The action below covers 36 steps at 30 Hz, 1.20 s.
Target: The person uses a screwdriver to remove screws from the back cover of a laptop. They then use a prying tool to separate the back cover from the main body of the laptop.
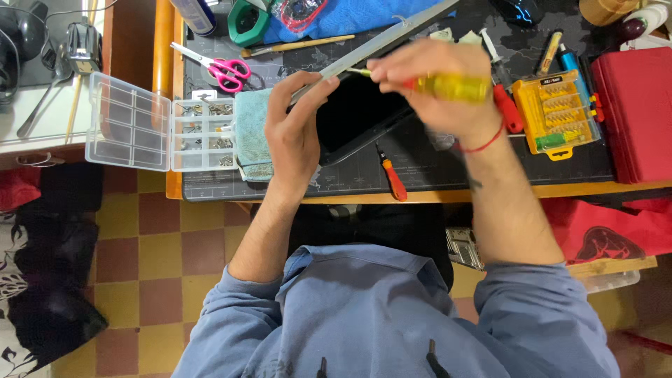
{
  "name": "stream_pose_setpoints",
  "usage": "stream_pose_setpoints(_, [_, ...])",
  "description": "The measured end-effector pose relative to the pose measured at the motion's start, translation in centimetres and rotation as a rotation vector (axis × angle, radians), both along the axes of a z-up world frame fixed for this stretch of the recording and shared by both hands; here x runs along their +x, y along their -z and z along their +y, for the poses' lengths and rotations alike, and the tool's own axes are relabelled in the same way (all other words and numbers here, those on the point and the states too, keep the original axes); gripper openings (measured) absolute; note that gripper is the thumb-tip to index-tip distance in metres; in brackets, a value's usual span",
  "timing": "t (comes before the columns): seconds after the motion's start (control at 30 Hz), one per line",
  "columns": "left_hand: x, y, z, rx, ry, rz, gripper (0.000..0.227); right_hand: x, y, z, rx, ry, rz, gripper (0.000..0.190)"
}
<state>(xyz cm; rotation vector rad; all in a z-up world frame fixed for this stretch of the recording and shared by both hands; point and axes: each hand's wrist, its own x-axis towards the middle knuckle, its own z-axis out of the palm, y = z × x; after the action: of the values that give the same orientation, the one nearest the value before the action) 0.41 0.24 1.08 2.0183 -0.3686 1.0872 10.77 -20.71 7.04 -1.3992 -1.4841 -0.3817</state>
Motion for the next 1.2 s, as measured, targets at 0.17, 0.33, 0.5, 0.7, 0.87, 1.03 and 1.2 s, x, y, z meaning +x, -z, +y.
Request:
stream_pose_setpoints(0.17, [0.2,0.5,0.1,0.003,-0.008,-0.003,0.031,-1.3,3.5,0.7,0.157,0.097,-0.083,0.006])
stream_pose_setpoints(0.33, [0.4,0.8,0.5,-0.132,0.019,0.001,0.026,-1.8,5.3,1.5,0.265,0.168,-0.139,0.012])
stream_pose_setpoints(0.5, [0.4,0.6,0.2,-0.213,0.029,-0.012,0.017,-1.9,5.6,2.3,0.362,0.170,-0.092,0.031])
stream_pose_setpoints(0.7, [0.6,1.7,0.4,-0.040,-0.015,-0.082,0.026,-1.8,5.9,2.5,0.380,0.175,-0.079,0.026])
stream_pose_setpoints(0.87, [0.6,0.9,0.1,-0.071,-0.040,-0.091,0.022,-2.4,5.5,2.8,0.377,0.224,-0.091,0.027])
stream_pose_setpoints(1.03, [0.6,0.4,0.1,-0.102,-0.019,-0.092,0.024,-2.5,5.6,3.1,0.393,0.261,-0.102,0.027])
stream_pose_setpoints(1.2, [0.6,0.4,-0.1,-0.113,-0.042,-0.094,0.016,-1.9,6.3,2.5,0.321,0.275,-0.284,0.004])
